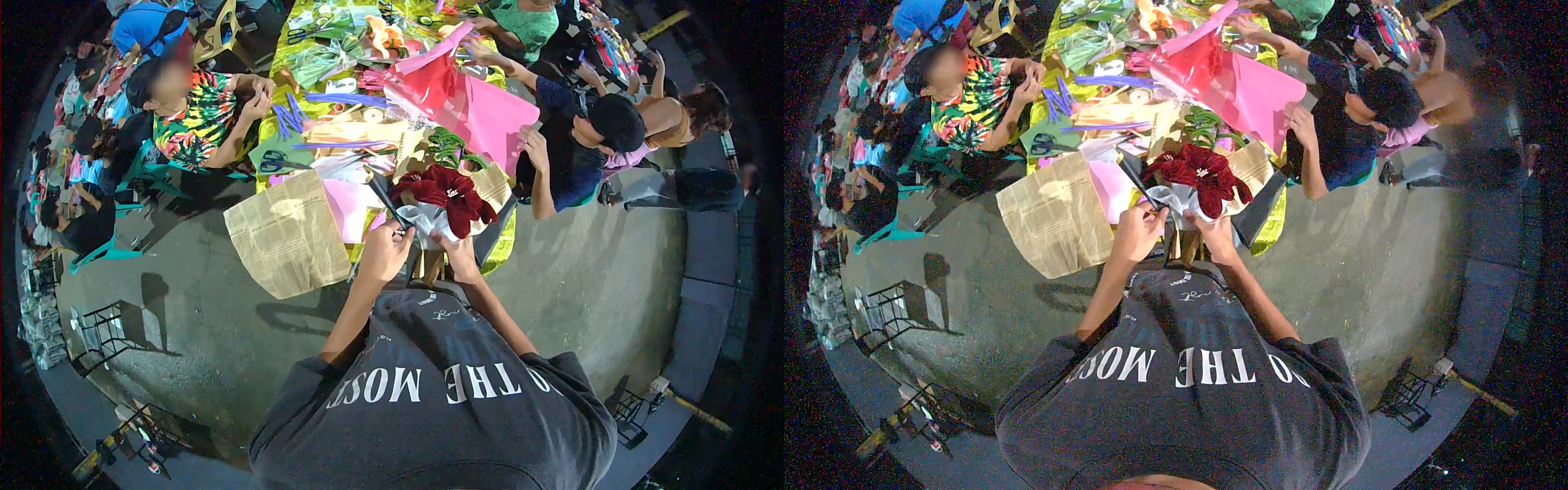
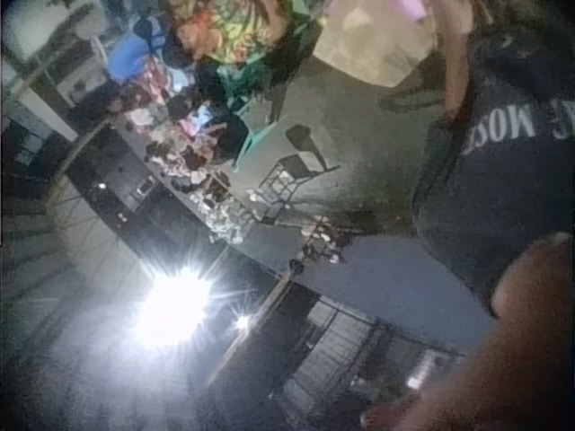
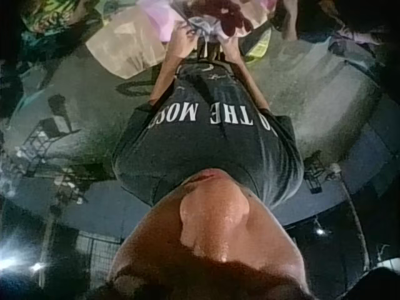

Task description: The person assembles a bouquet by arranging artificial red roses and wrapping them in multiple layers of black and gold decorative paper. They secure the wrapping with tape and tie a silver ribbon around the base of the bouquet.

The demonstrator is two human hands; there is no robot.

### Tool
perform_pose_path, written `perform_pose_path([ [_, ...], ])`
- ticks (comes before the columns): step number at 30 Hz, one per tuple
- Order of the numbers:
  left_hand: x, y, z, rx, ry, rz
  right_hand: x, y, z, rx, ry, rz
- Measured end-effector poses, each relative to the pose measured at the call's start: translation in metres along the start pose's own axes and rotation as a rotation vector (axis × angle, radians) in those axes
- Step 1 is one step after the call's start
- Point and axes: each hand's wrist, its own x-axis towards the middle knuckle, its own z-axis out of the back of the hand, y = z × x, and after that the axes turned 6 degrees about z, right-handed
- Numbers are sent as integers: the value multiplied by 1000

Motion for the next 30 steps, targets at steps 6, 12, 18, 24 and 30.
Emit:
perform_pose_path([
  [6,2,6,-5,-23,-5,-25,0,4,2,2,11,-22],
  [12,4,20,-7,6,-1,8,0,5,-4,70,-8,-70],
  [18,1,1,-2,0,-19,-23,0,-1,-1,-40,5,-24],
  [24,0,-6,1,50,-11,-18,-1,1,1,22,-21,-115],
  [30,0,-4,2,32,21,14,-4,11,-5,112,-54,-79],
])
